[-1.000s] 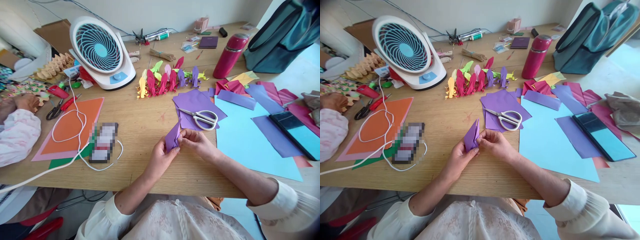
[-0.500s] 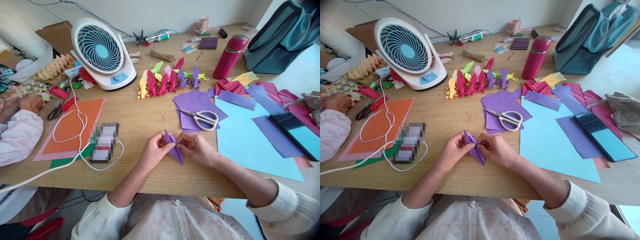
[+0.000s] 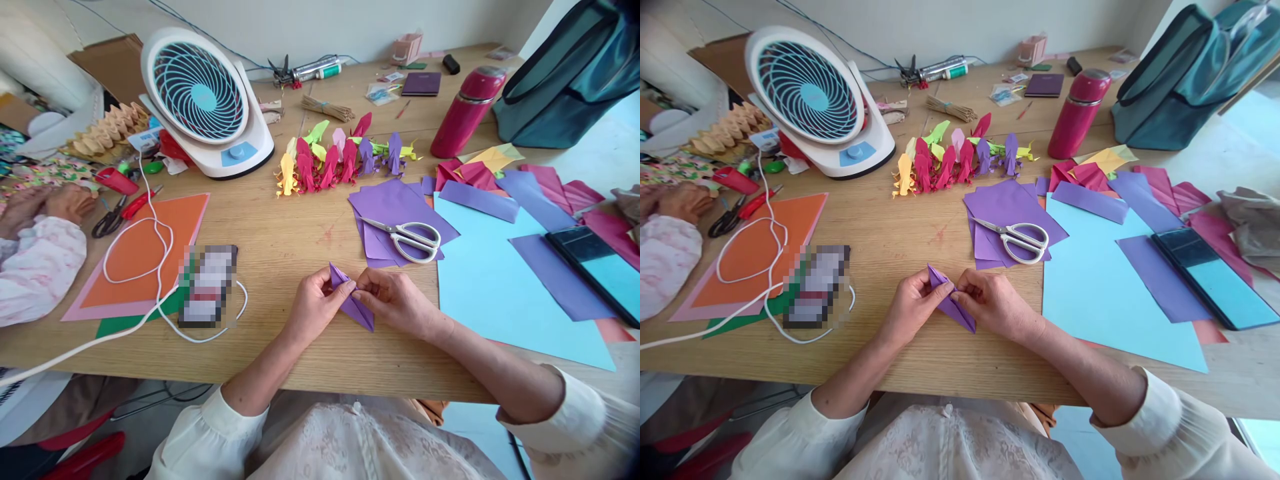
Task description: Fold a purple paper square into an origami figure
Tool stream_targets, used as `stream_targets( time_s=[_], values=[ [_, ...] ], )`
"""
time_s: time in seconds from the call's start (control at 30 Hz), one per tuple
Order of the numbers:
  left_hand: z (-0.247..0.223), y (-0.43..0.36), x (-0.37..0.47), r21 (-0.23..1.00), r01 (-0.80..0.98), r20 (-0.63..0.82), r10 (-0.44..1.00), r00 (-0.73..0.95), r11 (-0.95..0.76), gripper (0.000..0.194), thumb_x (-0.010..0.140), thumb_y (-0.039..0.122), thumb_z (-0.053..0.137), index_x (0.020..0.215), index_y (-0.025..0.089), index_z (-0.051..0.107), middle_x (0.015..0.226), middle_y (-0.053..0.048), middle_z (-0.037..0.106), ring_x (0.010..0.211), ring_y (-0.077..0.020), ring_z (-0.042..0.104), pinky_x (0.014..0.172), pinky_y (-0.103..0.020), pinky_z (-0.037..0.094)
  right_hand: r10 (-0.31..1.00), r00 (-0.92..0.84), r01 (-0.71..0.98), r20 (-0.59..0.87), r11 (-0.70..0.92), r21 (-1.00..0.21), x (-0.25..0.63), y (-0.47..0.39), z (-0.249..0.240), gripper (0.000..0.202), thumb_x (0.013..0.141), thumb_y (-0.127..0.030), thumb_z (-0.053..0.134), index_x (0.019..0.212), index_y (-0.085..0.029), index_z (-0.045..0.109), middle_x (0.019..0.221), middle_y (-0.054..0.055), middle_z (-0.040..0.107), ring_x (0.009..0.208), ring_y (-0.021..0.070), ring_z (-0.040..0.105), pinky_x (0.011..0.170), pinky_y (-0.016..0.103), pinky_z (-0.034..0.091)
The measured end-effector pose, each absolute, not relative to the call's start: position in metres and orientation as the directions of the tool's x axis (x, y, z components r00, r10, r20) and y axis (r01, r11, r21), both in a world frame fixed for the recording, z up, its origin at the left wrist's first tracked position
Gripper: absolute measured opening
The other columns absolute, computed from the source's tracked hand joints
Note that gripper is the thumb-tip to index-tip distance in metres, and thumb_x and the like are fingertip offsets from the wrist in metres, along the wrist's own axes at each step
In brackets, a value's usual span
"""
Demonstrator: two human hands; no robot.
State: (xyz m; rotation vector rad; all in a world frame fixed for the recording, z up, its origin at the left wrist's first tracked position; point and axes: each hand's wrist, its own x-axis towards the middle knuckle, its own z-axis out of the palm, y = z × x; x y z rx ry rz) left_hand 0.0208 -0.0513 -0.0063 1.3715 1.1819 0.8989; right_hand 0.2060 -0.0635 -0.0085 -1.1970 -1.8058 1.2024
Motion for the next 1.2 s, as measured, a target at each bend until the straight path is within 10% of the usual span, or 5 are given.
stream_targets(
  time_s=[0.63,0.8,0.9,1.03,1.2],
  values=[
    [-0.004,-0.048,0.012,0.990,0.024,-0.137,0.981,0.136,0.135,0.040,0.089,0.054,0.064,0.089,0.016,0.075,0.083,-0.005,0.070,0.073,-0.0148,0.062,0.059,-0.022,0.050,0.916,-0.399,0.284,-0.047,0.075,-0.956,0.212,-0.059,-0.011,0.022,0.091,-0.038,0.064,0.083,-0.018,0.061,0.071,-0.001,0.061,0.062,0.0108,0.052,0.054,0.023,0.041],
    [0.003,-0.053,-0.001,0.945,0.210,0.237,0.968,0.084,-0.250,0.024,0.098,0.037,0.057,0.112,0.018,0.062,0.111,-0.008,0.069,0.099,-0.0169,0.067,0.083,-0.028,0.056,0.923,-0.370,0.345,-0.106,0.030,-0.938,0.216,-0.055,0.002,0.024,0.091,-0.038,0.061,0.083,-0.016,0.064,0.068,-0.001,0.060,0.059,0.0099,0.047,0.051,0.023,0.036],
    [0.008,-0.064,-0.013,0.736,0.437,0.498,0.851,0.167,-0.517,0.014,0.097,0.020,0.056,0.111,0.019,0.057,0.114,-0.009,0.067,0.103,-0.0174,0.067,0.089,-0.032,0.056,0.915,-0.385,0.358,-0.125,0.023,-0.933,0.217,-0.053,0.008,0.024,0.092,-0.037,0.058,0.083,-0.015,0.065,0.067,-0.001,0.059,0.058,0.0095,0.046,0.052,0.023,0.035],
    [0.016,-0.076,-0.026,0.038,0.567,0.648,0.452,0.613,-0.823,0.022,0.090,0.009,0.065,0.109,0.021,0.065,0.116,-0.003,0.073,0.118,-0.0200,0.062,0.106,-0.038,0.045,0.889,-0.426,0.291,-0.166,-0.039,-0.956,0.220,-0.052,0.008,0.028,0.091,-0.042,0.059,0.086,-0.015,0.065,0.071,-0.001,0.058,0.062,0.0104,0.048,0.055,0.024,0.037],
    [0.022,-0.074,-0.025,-0.174,0.454,0.596,0.274,0.755,-0.874,0.015,0.097,0.012,0.058,0.107,0.020,0.067,0.114,0.000,0.076,0.113,-0.0157,0.066,0.108,-0.036,0.043,0.806,-0.544,0.183,-0.233,-0.157,-0.970,0.221,-0.054,0.008,0.038,0.089,-0.053,0.062,0.084,-0.015,0.060,0.070,-0.002,0.053,0.060,0.0094,0.043,0.053,0.024,0.034]
  ],
)
